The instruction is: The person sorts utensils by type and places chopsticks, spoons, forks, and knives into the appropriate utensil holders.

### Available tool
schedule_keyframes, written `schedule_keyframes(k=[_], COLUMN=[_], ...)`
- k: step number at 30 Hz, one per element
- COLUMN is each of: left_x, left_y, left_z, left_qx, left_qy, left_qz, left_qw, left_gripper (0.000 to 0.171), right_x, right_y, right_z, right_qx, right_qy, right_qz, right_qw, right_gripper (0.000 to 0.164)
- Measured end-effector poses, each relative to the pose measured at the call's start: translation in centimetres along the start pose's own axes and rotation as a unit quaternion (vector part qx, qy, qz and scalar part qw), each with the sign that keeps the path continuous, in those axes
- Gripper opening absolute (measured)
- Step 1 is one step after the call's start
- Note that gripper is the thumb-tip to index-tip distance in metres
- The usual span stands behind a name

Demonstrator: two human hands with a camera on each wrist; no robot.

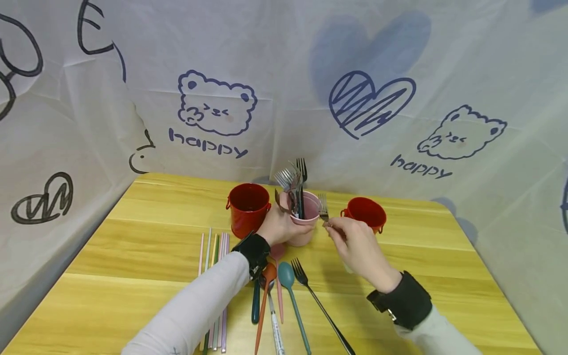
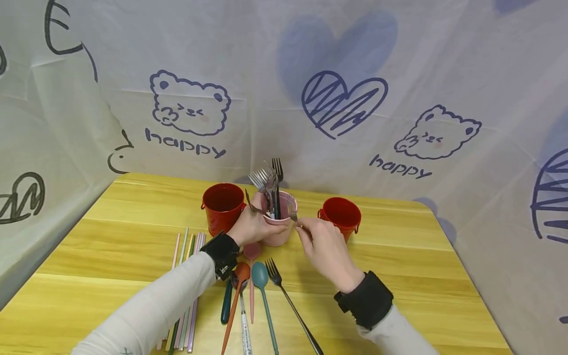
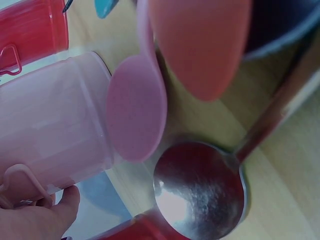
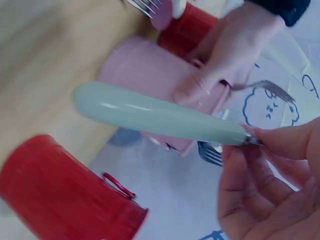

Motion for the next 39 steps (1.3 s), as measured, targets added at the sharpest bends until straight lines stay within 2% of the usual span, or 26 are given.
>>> schedule_keyframes(k=[8,15,22,25,29,32,36,39], left_x=[0.1,-0.4,-0.5,-0.5,-0.3,-0.3,-0.4,-0.4], left_y=[0.0,-0.1,0.0,-0.1,-0.2,-0.2,-0.2,-0.3], left_z=[-0.1,0.1,0.1,0.0,0.0,0.0,-0.1,-0.1], left_qx=[0.0,-0.005,0.002,0.005,0.004,0.004,0.001,0.002], left_qy=[-0.001,-0.005,0.013,0.016,0.013,0.003,-0.02,0.001], left_qz=[0.008,-0.016,-0.003,-0.004,0.002,0.001,-0.015,-0.016], left_qw=[1.0,0.9999,0.9999,0.9999,0.9999,1.0,0.9997,0.9999], left_gripper=[0.093,0.092,0.092,0.091,0.093,0.094,0.093,0.09], right_x=[0.7,1.3,1.6,1.4,0.7,-0.1,-1.9,-3.1], right_y=[-3.8,-6.5,-8.0,-8.2,-8.1,-7.9,-7.1,-6.1], right_z=[1.1,2.2,3.2,2.9,1.6,0.1,-2.1,-3.2], right_qx=[-0.093,-0.147,-0.224,-0.239,-0.229,-0.195,-0.123,-0.085], right_qy=[0.013,-0.016,-0.097,-0.13,-0.146,-0.136,-0.116,-0.111], right_qz=[0.037,0.056,0.068,0.062,0.047,0.026,-0.038,-0.087], right_qw=[0.995,0.987,0.967,0.96,0.961,0.971,0.985,0.986], right_gripper=[0.007,0.013,0.013,0.013,0.014,0.017,0.02,0.025])
Point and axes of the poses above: each hand's wrist, its own y-axis away from the middle knuckle, its own z-axis out of the back of the hand, x = y × z, the point moved 8 cm from there along -y, towards the middle knuckle, and after that the axes turned 12 degrees about -x, right-handed, at the moved point
